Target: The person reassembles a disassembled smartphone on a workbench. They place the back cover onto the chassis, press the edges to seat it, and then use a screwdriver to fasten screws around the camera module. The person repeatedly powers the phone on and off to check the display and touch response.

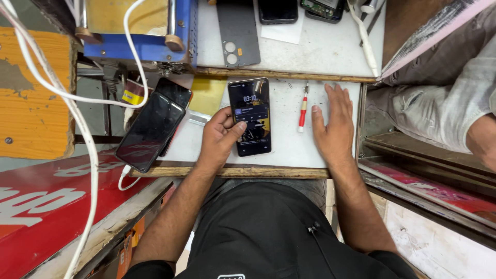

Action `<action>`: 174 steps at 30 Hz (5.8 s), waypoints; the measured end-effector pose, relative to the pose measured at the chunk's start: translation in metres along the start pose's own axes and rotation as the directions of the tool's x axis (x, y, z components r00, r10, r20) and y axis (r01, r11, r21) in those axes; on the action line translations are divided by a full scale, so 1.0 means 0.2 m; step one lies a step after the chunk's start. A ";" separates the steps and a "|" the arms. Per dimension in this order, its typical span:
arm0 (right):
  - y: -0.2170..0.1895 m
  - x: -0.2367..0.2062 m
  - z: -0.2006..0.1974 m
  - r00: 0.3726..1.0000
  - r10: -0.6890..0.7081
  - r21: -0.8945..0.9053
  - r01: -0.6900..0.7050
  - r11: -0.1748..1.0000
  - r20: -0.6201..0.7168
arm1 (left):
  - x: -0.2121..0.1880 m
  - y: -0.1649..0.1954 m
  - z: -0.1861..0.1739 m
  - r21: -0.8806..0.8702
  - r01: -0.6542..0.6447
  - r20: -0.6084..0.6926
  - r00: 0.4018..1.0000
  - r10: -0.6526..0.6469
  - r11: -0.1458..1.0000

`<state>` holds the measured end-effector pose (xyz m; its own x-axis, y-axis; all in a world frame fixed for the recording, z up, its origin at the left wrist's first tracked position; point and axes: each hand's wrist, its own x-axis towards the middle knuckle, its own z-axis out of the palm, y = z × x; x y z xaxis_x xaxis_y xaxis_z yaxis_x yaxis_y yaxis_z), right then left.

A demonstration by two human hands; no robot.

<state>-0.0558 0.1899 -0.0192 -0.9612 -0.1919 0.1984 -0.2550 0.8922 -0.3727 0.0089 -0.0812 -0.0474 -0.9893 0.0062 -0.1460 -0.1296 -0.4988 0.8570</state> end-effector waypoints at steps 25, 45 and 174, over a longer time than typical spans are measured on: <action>-0.02 -0.07 0.00 0.989 -0.100 0.496 0.034 0.868 0.107 | 0.06 0.05 0.05 0.009 0.124 -0.063 0.990 -0.124 0.992; -0.05 -0.09 -0.11 0.982 0.144 0.861 -0.176 0.477 0.121 | -0.10 0.25 0.39 0.823 -0.540 0.436 0.798 0.416 0.174; -0.25 -0.18 0.05 0.943 0.047 0.934 -0.333 0.133 0.330 | -0.18 0.11 0.01 0.457 0.108 0.210 0.952 -0.225 0.883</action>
<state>-0.0100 0.1477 -0.0161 -0.9530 -0.2740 -0.1294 0.1879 -0.1995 -0.9617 0.0412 -0.0905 -0.0229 -0.9264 0.2999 -0.2279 -0.2521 -0.0439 0.9667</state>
